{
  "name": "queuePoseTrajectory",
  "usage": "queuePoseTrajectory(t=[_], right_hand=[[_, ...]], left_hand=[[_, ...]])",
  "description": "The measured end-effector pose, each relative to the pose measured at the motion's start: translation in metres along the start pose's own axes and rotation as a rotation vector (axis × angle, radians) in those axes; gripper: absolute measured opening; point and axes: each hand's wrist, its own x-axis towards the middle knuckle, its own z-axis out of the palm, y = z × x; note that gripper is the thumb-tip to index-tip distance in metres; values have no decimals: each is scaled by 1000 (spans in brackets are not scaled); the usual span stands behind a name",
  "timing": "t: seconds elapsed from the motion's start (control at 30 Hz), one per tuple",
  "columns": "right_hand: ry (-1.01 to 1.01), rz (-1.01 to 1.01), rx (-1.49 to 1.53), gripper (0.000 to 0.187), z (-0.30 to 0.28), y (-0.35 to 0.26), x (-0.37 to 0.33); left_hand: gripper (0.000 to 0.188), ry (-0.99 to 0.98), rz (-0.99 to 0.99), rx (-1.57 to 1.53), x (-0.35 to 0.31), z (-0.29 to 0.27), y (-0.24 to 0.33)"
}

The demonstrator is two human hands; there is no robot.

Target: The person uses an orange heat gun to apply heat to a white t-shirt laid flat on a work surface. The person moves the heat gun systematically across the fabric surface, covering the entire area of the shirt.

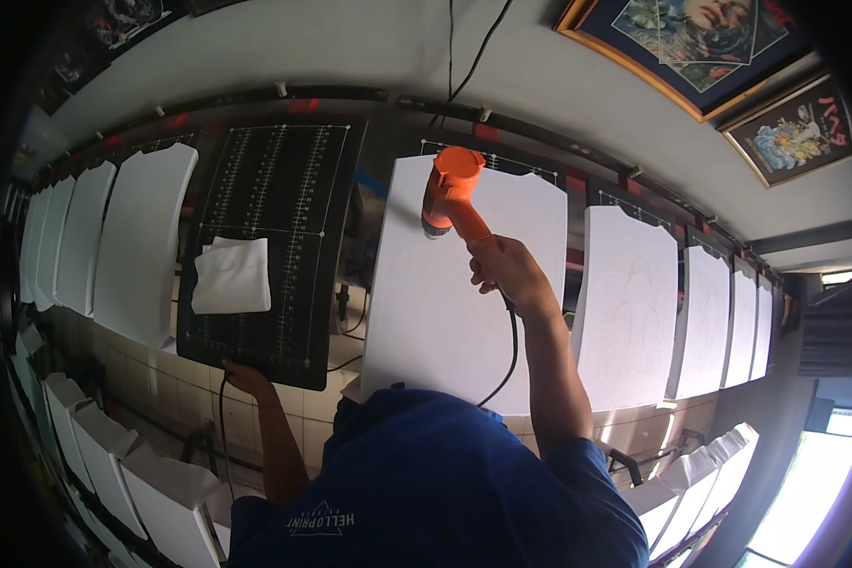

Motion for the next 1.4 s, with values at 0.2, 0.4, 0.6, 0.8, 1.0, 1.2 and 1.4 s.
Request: queuePoseTrajectory(t=[0.2,0.4,0.6,0.8,1.0,1.2,1.4], right_hand=[[-58,31,18,27,4,7,-20],[-110,46,9,28,15,19,-29],[-31,26,-57,25,5,33,-44],[121,25,1,29,-24,47,-61],[195,35,253,32,-63,65,-78],[408,-9,157,32,-87,93,-98],[384,-30,259,31,-72,84,-106]], left_hand=[[70,-16,11,-31,9,-2,-9],[68,-37,31,-85,7,2,-3],[69,-16,30,-37,0,5,3],[69,-16,47,-49,1,2,2],[75,55,7,84,10,0,-8],[79,73,9,164,3,2,2],[79,47,31,117,6,1,1]])
